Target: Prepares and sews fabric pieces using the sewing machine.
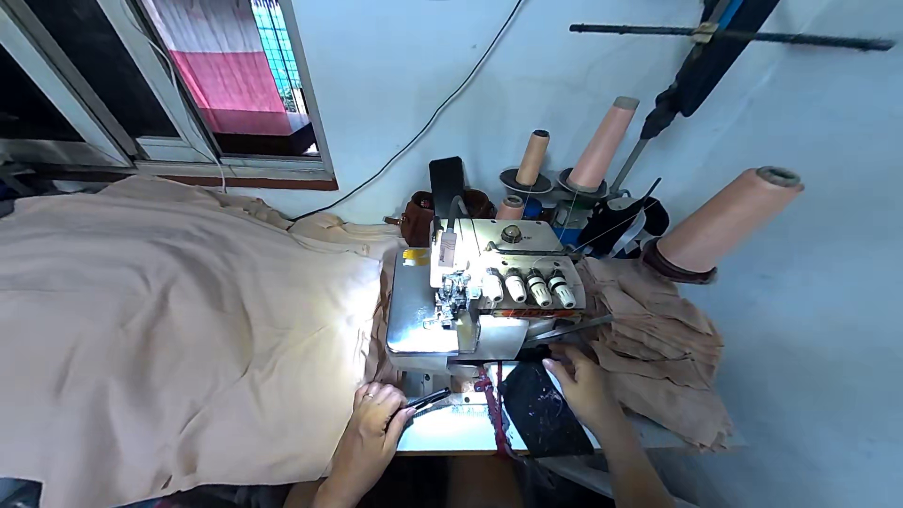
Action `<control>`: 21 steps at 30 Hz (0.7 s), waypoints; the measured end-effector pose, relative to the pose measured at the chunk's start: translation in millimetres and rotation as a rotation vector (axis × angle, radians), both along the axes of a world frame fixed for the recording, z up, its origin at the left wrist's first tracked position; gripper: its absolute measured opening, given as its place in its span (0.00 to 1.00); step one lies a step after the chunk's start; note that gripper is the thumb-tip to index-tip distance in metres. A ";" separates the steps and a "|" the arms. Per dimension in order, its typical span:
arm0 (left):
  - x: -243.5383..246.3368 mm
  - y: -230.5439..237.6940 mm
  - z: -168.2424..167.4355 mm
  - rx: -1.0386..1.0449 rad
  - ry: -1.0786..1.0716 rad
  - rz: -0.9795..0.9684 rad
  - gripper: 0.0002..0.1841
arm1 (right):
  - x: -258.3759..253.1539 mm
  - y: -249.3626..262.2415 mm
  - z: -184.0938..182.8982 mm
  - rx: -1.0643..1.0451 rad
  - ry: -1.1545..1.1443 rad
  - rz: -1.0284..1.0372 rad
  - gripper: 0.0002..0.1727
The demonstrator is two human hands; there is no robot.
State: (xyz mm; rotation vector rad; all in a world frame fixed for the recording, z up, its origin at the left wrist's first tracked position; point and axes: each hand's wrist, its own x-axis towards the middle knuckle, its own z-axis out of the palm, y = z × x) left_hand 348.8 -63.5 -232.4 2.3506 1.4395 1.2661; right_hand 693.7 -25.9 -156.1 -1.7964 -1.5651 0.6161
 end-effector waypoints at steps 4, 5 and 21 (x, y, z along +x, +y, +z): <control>-2.1 0.1 -0.8 -0.001 -0.002 0.002 0.19 | -5.0 -19.6 -33.3 0.324 -0.101 0.197 0.16; -2.5 0.1 -0.9 -0.005 0.006 0.005 0.19 | -9.6 -24.5 -42.9 0.338 -0.134 0.273 0.17; 31.8 -4.0 29.1 -0.036 0.019 -0.180 0.17 | -112.8 -61.9 -22.7 0.606 -0.469 0.482 0.15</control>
